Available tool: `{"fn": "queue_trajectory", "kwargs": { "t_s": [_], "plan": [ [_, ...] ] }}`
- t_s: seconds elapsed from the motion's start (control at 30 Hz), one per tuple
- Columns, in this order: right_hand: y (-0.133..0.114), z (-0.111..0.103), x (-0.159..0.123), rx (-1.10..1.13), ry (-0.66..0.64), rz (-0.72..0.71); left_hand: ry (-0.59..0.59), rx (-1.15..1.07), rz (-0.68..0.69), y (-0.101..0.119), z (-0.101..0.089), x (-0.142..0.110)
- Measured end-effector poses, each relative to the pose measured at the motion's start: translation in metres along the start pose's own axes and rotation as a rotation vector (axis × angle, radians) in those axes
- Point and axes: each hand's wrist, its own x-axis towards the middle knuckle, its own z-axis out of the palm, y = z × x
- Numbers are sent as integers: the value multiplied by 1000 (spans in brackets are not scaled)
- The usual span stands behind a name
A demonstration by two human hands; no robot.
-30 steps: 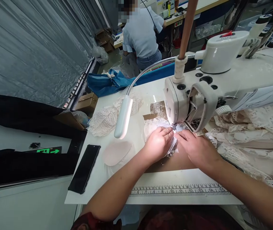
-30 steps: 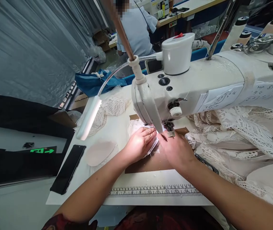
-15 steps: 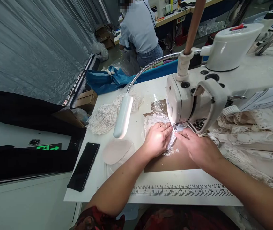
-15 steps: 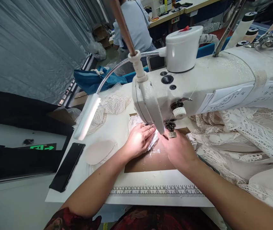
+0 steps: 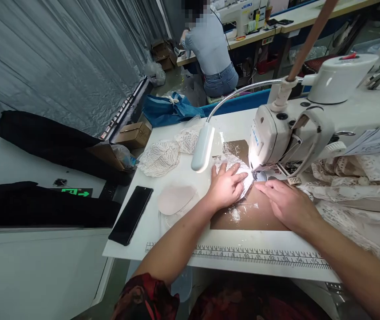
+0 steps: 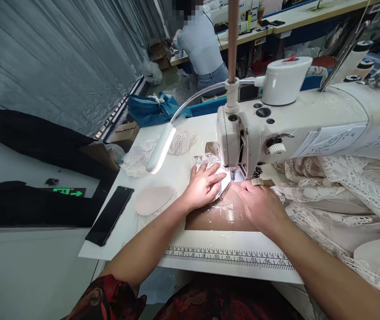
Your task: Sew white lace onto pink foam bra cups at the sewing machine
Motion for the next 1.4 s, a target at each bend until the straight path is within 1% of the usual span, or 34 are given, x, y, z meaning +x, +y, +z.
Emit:
{"fn": "queue_trajectory", "kwargs": {
  "t_s": [0.07, 0.13, 0.17, 0.2, 0.23, 0.27, 0.33, 0.37, 0.4, 0.43, 0.53, 0.63, 0.7, 0.8, 0.87, 0.9, 0.93, 1.0, 1.07, 1.1, 1.13, 1.2, 1.3, 1.4],
  "plan": [
    [2, -1, -2, 108, 42, -12, -128, -126, 101, -2, -12, -10],
    [4, -2, -4, 220, 73, -16, -282, -311, 254, -3, -25, -22],
    [5, -3, -5, 271, 78, -19, -329, -423, 316, -3, -31, -28],
    [5, -3, -5, 318, 75, -25, -342, -537, 348, -4, -37, -32],
    [6, -4, -5, 360, 69, -34, -312, -643, 343, -5, -42, -35],
    [6, -4, -5, 392, 67, -47, -248, -724, 302, -7, -46, -37],
    [5, -4, -5, 428, 84, -90, -76, -788, 153, -13, -50, -35],
    [5, -3, -5, 436, 99, -113, -6, -773, 79, -16, -51, -33],
    [5, -2, -5, 438, 107, -143, 36, -737, 20, -20, -50, -29],
    [4, -1, -5, 430, 105, -175, 42, -688, -21, -24, -48, -24],
    [4, 1, -5, 333, 30, -256, -73, -482, -63, -28, -40, -10],
    [5, 4, -7, 201, -55, -287, -162, -293, -53, -24, -33, 2],
    [7, 6, -8, 180, -68, -285, -184, -253, -36, -22, -31, 8],
    [8, 7, -9, 212, -47, -265, -188, -241, -32, -24, -32, 12],
    [8, 7, -9, 231, -45, -250, -158, -208, -59, -27, -35, 11],
    [8, 7, -9, 238, -49, -244, -124, -184, -82, -29, -38, 8],
    [8, 7, -10, 244, -50, -238, -72, -163, -105, -29, -42, 5],
    [7, 6, -10, 253, -43, -234, 72, -154, -128, -27, -50, -4],
    [6, 6, -10, 252, -36, -231, 188, -202, -65, -18, -55, -16],
    [6, 5, -10, 253, -34, -231, 206, -235, -3, -12, -56, -21],
    [5, 4, -9, 257, -31, -232, 193, -255, 62, -6, -55, -26],
    [3, 1, -8, 288, -22, -235, 107, -228, 160, 6, -47, -32],
    [2, -2, -6, 358, 19, -219, -38, -66, 216, 19, -25, -33],
    [3, -3, -5, 334, 74, -181, -101, 24, 295, 23, -9, -29]
  ]
}}
